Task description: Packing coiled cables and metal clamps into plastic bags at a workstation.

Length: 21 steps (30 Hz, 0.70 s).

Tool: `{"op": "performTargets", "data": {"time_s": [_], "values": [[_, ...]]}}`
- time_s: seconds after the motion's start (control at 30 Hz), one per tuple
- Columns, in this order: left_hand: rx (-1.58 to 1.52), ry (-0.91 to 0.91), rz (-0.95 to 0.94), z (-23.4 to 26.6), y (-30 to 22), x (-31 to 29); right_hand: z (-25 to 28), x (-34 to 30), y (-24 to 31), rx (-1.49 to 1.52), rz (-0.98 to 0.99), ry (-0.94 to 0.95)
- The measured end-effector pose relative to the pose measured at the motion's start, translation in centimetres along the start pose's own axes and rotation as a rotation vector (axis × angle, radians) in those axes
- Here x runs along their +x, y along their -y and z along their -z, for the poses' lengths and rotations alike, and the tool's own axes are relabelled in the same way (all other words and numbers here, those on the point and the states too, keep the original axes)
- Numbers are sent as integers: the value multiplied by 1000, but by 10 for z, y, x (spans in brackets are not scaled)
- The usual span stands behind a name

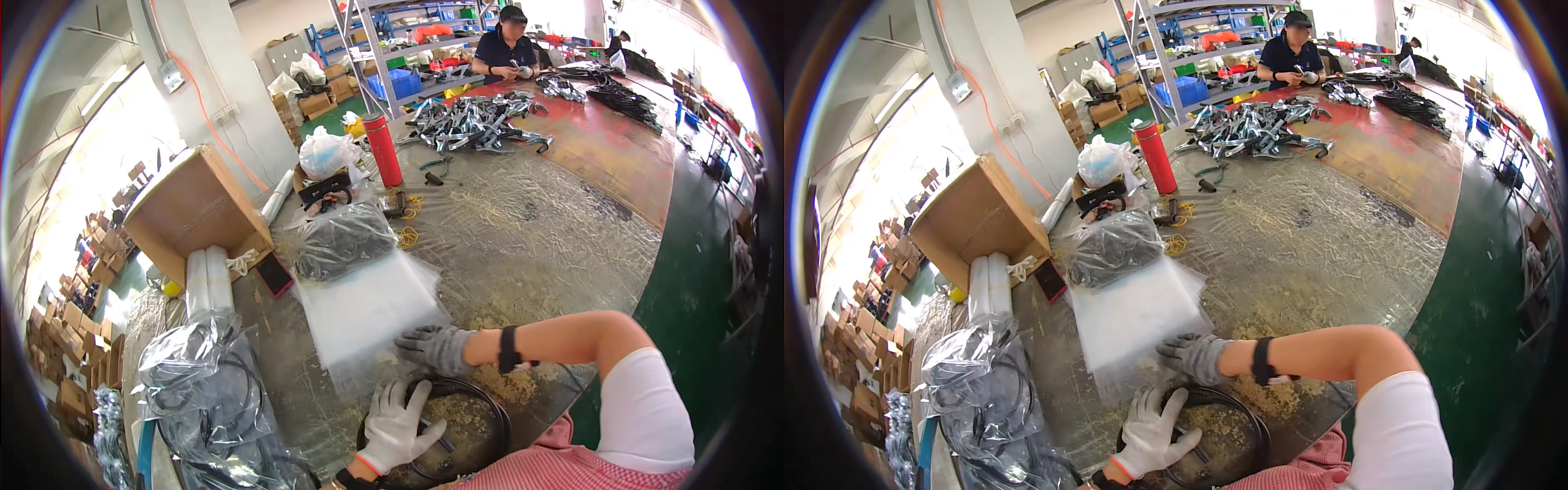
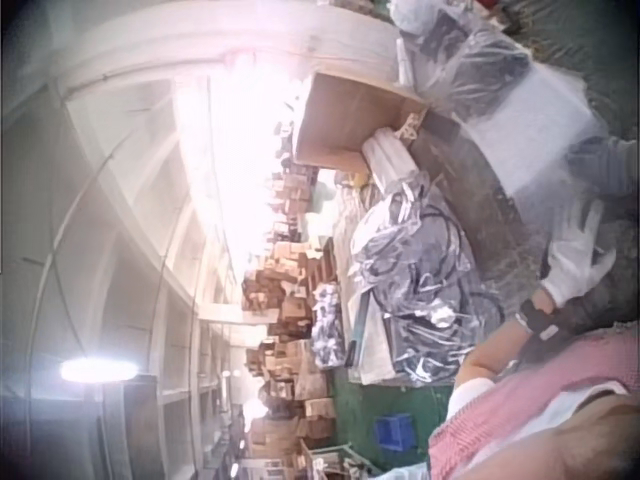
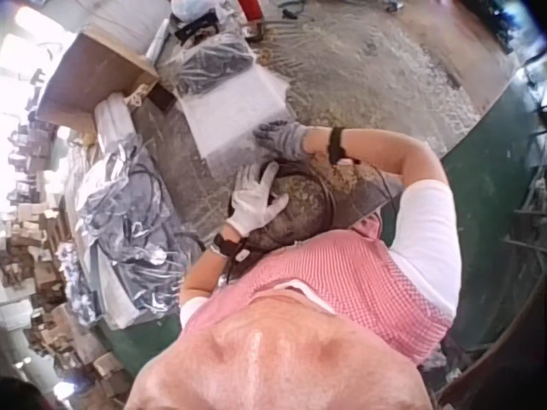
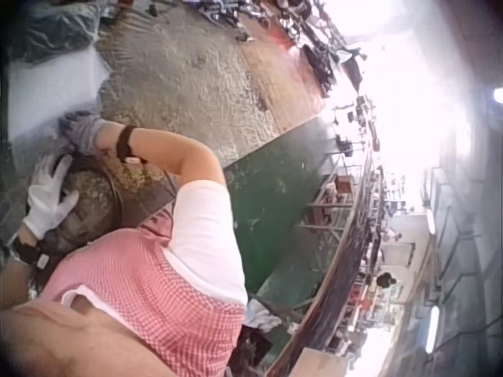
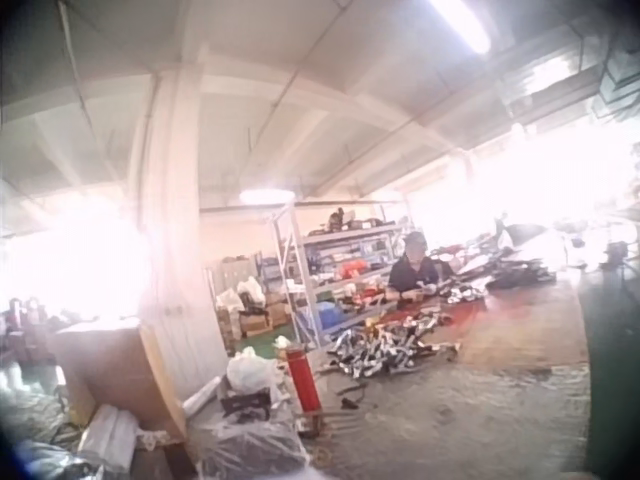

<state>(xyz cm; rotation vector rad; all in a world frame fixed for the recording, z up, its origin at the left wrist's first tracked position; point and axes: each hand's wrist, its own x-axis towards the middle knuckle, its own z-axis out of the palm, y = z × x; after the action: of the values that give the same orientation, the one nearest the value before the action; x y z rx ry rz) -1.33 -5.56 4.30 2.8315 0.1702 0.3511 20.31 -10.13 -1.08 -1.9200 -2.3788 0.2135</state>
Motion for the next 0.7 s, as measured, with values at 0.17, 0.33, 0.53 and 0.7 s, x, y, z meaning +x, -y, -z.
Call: {"op": "performTargets", "data": {"time_s": [0.17,0.33,0.53,0.7], "values": [[-10,23,-81,-6,2,5,53,8,2,231,-101,154],[-16,55,-114,-2,-2,7,33,62,-12,46,-419,-52],[-63,39,-103,-7,-5,-3,29,47,-10,553,-464,-27],[-92,84,-50,1,-8,3,15,21,-23,1025,-496,-134]]}}
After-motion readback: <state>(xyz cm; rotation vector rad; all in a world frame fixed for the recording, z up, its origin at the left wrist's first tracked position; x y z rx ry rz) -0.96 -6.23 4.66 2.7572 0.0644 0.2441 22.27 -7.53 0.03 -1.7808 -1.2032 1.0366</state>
